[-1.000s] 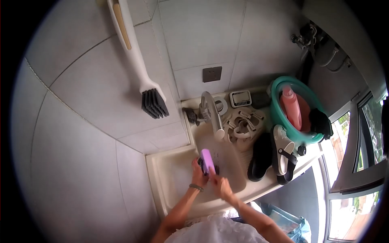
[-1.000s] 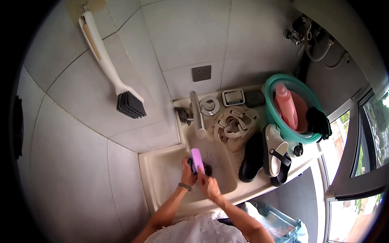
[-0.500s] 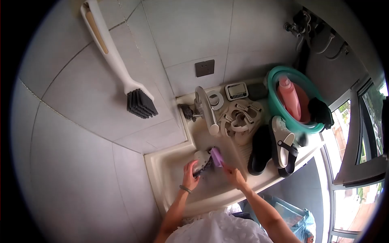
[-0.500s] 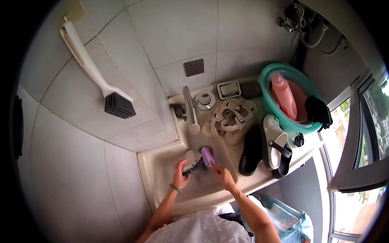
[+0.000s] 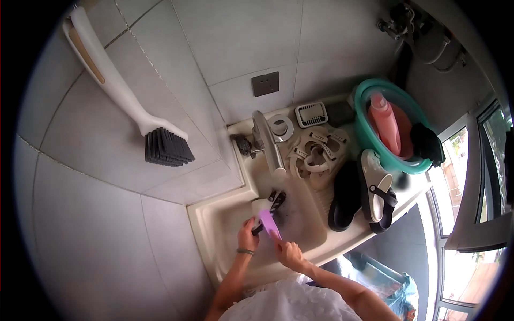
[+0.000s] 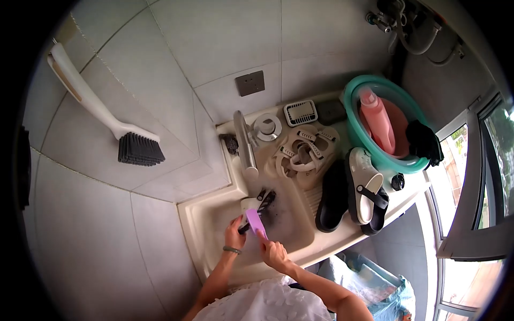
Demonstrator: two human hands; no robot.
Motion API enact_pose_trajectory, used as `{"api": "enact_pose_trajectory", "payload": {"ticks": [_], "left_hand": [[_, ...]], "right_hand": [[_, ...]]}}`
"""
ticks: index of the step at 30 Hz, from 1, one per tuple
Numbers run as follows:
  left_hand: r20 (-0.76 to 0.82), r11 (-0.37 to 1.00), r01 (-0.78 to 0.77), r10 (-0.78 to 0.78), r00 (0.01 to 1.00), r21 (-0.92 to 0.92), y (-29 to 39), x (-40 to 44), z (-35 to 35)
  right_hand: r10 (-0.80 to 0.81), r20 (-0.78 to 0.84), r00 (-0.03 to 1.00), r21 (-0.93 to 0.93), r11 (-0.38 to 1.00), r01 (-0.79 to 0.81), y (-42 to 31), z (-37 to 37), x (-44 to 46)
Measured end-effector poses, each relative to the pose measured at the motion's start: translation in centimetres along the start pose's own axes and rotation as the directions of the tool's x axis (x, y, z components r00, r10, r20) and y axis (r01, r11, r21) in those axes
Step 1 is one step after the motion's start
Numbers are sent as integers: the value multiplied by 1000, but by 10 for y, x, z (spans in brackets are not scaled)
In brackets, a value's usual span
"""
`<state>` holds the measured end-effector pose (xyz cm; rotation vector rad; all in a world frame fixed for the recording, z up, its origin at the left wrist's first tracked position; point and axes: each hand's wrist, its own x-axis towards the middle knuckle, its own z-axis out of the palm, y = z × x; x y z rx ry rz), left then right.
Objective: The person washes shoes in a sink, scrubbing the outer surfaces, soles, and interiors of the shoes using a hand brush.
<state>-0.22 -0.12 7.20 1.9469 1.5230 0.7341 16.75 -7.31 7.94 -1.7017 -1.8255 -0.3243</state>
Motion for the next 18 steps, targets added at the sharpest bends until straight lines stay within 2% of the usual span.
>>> {"api": "enact_pose_trajectory", "payload": {"ticks": [2,3,5,6,7,8,9,10,12,15,17,18], "left_hand": [[46,1000,-5,4,999,31,11,-2,-7],[44,1000,26,-26,999,-8,17,-3,-8],[18,991,109,-108,994,-81,32,-3,-10],[7,991,103,-103,995,-79,24,1,-9],[4,997,79,-79,997,-24,12,1,-4],[5,998,57,-57,998,31,4,1,0],[39,998,54,-56,998,42,8,2,-4],[44,997,59,-60,997,42,10,1,-5],[87,997,77,-79,993,17,14,-7,-3],[41,994,106,-105,994,-24,24,-3,-3],[23,996,91,-91,996,-8,18,2,-6],[19,996,86,-86,996,3,16,2,-4]], "right_hand": [[100,113,989,-145,986,-83,5,26,-23],[243,148,959,-47,970,-239,29,57,-28],[297,113,948,36,953,-302,31,66,-16],[323,95,942,79,940,-331,31,70,-9],[216,19,976,-68,974,-214,11,58,-15],[252,234,939,87,957,-278,7,37,-5],[276,448,850,208,893,-399,3,17,4],[286,629,723,252,805,-537,-1,-4,15],[363,411,837,53,906,-419,27,47,-17],[457,320,830,177,832,-526,44,60,14],[382,123,916,50,919,-390,21,65,-7],[284,170,944,91,949,-302,9,41,-5]]}}
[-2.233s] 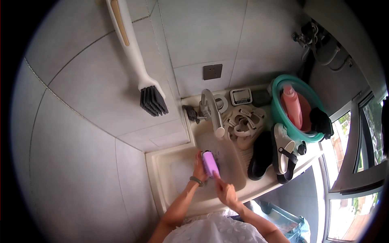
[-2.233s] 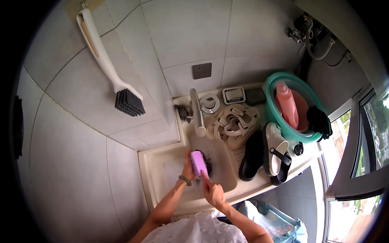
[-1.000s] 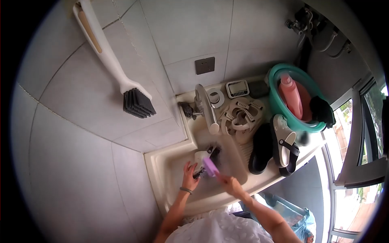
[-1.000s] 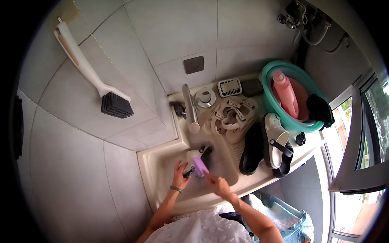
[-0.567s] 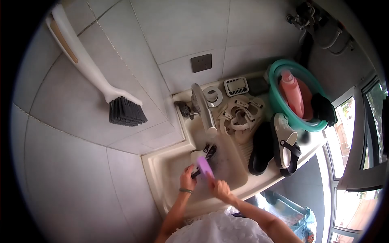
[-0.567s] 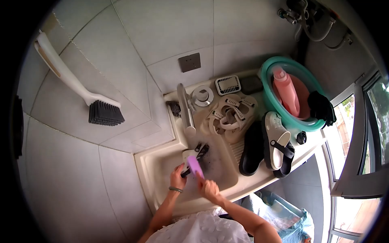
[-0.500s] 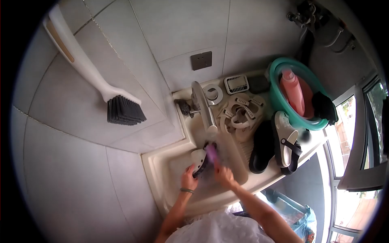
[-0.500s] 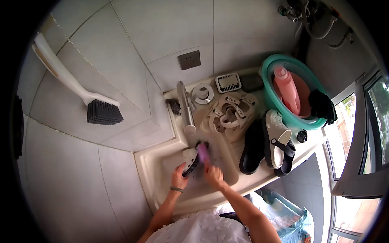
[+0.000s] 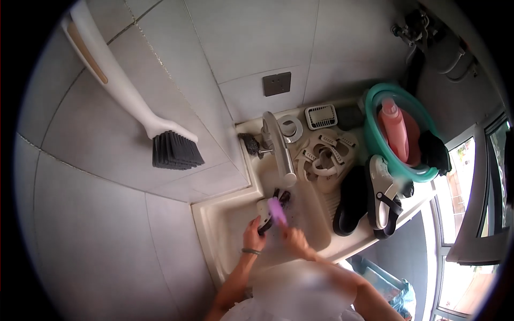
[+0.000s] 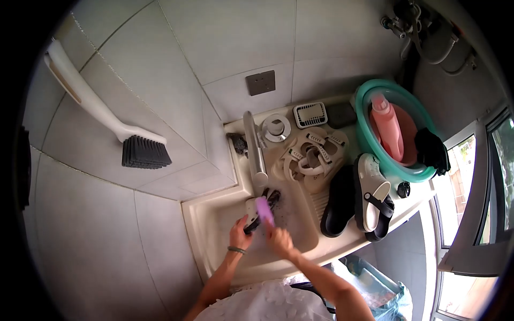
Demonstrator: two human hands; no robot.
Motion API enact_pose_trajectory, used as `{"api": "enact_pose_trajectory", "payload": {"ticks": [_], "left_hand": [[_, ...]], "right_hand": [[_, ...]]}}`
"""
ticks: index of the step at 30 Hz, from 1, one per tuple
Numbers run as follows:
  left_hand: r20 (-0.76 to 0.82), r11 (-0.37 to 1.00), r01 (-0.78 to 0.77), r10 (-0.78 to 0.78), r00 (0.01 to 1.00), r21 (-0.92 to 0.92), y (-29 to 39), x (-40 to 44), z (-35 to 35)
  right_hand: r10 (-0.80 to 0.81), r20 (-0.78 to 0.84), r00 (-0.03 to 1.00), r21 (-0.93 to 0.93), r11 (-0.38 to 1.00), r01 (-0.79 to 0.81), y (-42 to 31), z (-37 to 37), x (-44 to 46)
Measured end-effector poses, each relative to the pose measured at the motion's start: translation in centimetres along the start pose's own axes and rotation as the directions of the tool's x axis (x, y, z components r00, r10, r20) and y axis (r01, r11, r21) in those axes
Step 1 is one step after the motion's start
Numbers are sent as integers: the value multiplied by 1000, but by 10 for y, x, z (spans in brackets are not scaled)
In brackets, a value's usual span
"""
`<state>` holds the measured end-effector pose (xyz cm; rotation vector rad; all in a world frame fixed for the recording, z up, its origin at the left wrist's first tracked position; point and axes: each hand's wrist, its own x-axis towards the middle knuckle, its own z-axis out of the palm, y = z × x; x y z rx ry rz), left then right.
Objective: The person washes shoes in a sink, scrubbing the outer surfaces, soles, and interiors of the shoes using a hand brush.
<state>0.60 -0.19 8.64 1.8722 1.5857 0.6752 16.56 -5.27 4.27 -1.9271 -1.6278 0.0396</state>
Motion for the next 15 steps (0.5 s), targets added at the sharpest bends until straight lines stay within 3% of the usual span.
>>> {"api": "enact_pose_trajectory", "payload": {"ticks": [1,4,6,9,12,13,15], "left_hand": [[15,1000,4,-4,1000,19,-1,1,0],[70,999,5,-8,997,49,-3,-8,2],[64,999,12,-13,998,30,5,-9,-1],[42,1000,8,-9,999,19,7,4,-2],[54,998,0,-4,999,63,-7,-2,7],[71,998,-3,-1,997,61,-4,-6,4],[80,998,-11,6,997,56,3,-6,3]], "right_hand": [[-97,56,994,34,995,96,-16,-25,-3],[74,109,991,-25,997,-72,14,-5,4],[227,267,937,10,971,-238,39,12,19],[69,276,959,59,994,-89,-5,-18,2],[-110,78,991,381,922,72,-37,-65,17],[101,338,936,185,968,-171,-11,-46,17],[302,384,872,17,942,-334,23,-23,27]]}}
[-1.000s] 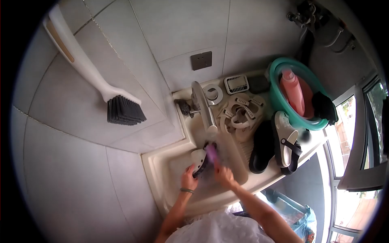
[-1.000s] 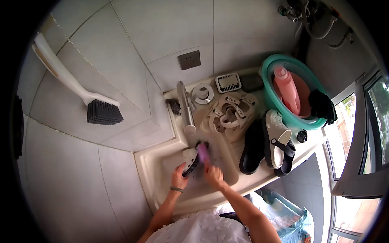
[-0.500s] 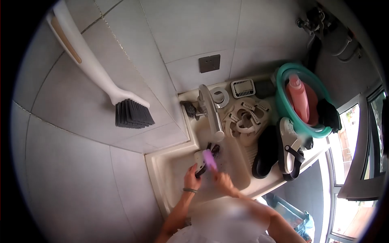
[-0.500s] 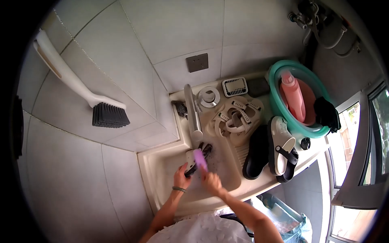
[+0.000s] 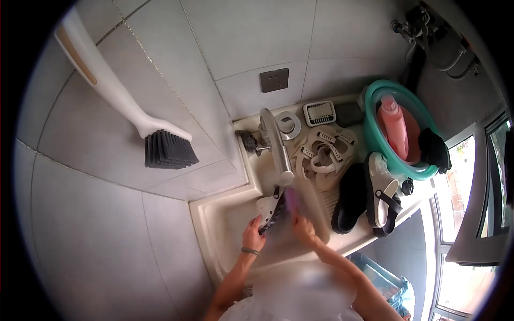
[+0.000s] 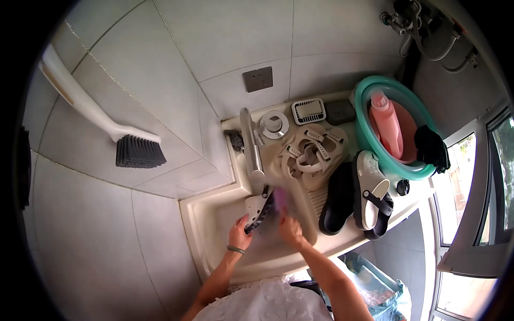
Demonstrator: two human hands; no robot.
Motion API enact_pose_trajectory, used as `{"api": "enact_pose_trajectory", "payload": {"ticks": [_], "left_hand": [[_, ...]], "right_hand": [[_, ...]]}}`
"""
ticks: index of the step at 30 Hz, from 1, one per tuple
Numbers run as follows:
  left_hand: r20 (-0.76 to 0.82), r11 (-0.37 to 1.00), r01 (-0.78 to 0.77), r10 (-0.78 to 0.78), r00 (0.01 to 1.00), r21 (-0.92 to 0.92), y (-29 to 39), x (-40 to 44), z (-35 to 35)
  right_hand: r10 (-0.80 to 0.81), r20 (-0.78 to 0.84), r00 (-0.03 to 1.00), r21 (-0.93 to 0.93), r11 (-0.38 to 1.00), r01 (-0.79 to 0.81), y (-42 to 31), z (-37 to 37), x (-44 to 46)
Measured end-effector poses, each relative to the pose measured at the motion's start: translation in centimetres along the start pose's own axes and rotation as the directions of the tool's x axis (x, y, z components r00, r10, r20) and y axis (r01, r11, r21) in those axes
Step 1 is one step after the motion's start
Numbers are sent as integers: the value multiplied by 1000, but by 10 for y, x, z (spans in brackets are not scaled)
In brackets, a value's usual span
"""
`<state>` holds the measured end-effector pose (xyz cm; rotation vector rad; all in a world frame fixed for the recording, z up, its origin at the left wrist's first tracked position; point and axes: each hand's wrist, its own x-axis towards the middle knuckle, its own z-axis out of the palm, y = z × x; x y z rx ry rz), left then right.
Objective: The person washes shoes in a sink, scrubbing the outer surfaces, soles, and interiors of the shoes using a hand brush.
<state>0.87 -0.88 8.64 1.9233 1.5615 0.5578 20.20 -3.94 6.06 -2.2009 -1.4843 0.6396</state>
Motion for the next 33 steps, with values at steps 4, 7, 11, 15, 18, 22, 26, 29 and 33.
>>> {"api": "enact_pose_trajectory", "payload": {"ticks": [4,7,11,15,18,22,26,29,33], "left_hand": [[-30,999,-33,33,999,-5,3,11,-6],[-14,998,-64,64,998,4,-2,4,-6],[97,997,39,-32,995,-68,-17,-5,2],[288,978,-11,-51,956,208,-16,7,1],[349,965,-88,-5,937,249,0,25,15],[390,986,100,-144,909,130,-15,70,65],[362,963,270,-252,898,-2,-30,108,102],[339,879,366,-258,905,-307,-20,116,91],[165,896,360,-326,931,-259,-13,107,95]], "right_hand": [[-21,60,998,85,996,15,-16,-13,-33],[-4,183,983,74,997,-9,-36,-26,-31],[64,53,997,87,994,-69,14,35,45],[117,74,990,12,993,-118,18,39,74],[93,93,991,20,995,-95,16,37,81],[166,182,969,-73,985,-155,9,37,96],[-70,166,984,27,997,67,19,25,81],[0,149,989,115,993,-18,24,26,72],[-65,-42,997,230,971,73,23,5,19]]}}
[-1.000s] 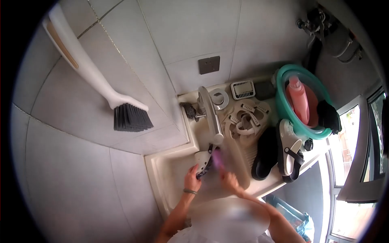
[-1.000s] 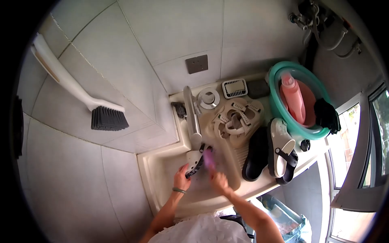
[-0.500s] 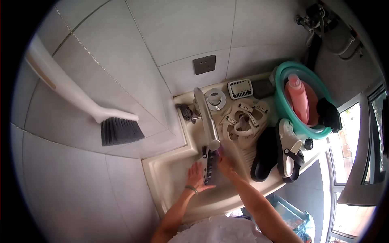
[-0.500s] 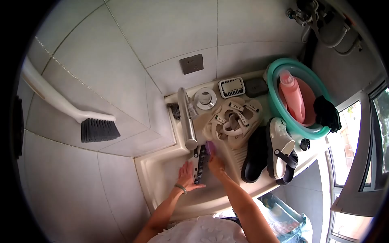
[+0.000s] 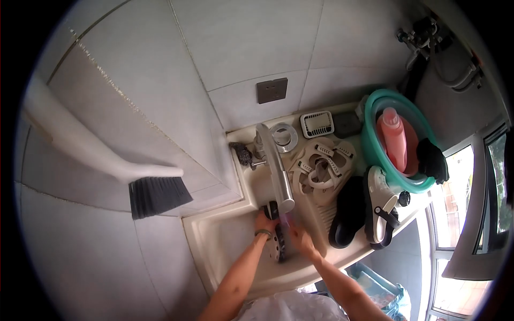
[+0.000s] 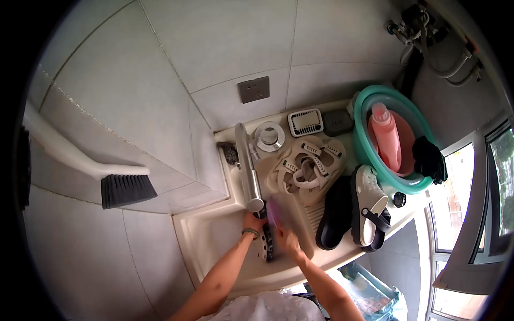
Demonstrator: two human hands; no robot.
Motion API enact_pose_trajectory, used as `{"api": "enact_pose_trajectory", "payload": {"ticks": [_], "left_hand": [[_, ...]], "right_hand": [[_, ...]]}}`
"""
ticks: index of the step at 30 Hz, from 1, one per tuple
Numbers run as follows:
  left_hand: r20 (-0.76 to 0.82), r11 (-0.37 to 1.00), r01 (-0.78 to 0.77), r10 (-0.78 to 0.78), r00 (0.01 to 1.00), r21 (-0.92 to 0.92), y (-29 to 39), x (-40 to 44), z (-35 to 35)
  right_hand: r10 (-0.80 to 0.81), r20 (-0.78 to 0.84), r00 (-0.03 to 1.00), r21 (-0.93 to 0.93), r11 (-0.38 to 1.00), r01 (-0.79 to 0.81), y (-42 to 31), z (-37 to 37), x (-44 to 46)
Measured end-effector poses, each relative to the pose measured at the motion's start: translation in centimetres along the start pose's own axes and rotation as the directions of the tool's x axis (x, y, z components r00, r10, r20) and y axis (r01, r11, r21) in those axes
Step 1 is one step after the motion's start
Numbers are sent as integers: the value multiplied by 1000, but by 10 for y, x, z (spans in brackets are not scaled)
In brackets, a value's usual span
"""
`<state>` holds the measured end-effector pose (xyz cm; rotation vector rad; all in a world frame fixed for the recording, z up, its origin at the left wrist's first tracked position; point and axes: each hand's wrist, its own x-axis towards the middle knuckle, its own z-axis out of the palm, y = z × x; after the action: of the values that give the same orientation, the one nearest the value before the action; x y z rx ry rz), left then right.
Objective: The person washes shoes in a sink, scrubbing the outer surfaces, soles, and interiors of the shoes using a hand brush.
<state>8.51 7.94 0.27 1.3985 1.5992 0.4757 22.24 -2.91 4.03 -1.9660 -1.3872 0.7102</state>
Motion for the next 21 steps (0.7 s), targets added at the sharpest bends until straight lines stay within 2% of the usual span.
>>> {"api": "enact_pose_trajectory", "payload": {"ticks": [1,2,3,4,5,6,8,10,11,12,13,14,15,17,20,21], "left_hand": [[-32,999,40,-40,999,22,18,-9,-7],[-63,996,81,-78,995,42,28,-14,-10],[-136,999,-49,46,990,-15,10,-12,4],[-135,998,-54,51,989,-19,23,-21,2],[-147,991,-125,131,980,46,34,-33,-1],[-155,975,-189,205,966,114,49,-49,-6],[-215,969,-167,206,955,184,58,-61,-13],[-212,979,-184,198,957,88,53,-57,-21],[-268,971,-222,237,934,86,37,-50,-15],[-235,968,-222,243,941,114,54,-66,-30],[-257,937,-297,337,906,182,52,-72,-30],[-270,895,-367,429,862,252,49,-78,-30],[-274,888,-367,440,855,278,45,-79,-28],[-298,899,-355,422,856,254,41,-80,-27],[-325,931,-314,361,874,188,44,-80,-51],[-377,937,-308,349,858,166,42,-76,-55]], "right_hand": [[67,72,995,-83,995,-61,-34,-18,-10],[-4,88,996,-88,996,11,-62,-36,-22],[-9,79,997,-107,994,18,-70,-41,-18],[-18,64,998,-125,992,26,-74,-45,-12],[-142,-54,988,-219,967,127,-49,-28,-1],[-168,-66,984,-253,956,146,-53,-30,2],[-220,-90,971,-321,930,181,-63,-35,9],[-200,-67,977,-268,947,176,-94,-47,-11],[-237,-58,970,-222,950,219,-92,-43,-16],[-274,-50,960,-176,949,262,-90,-40,-21],[-310,-42,950,-129,944,303,-91,-38,-26],[-184,55,981,-179,965,191,-89,-39,-22],[-90,77,993,-167,981,102,-100,-42,-7],[-137,-43,990,-175,976,128,-103,-34,7],[-363,-126,923,-307,899,312,-96,-23,-27],[-534,-214,818,-220,842,493,-99,-23,-27]]}}
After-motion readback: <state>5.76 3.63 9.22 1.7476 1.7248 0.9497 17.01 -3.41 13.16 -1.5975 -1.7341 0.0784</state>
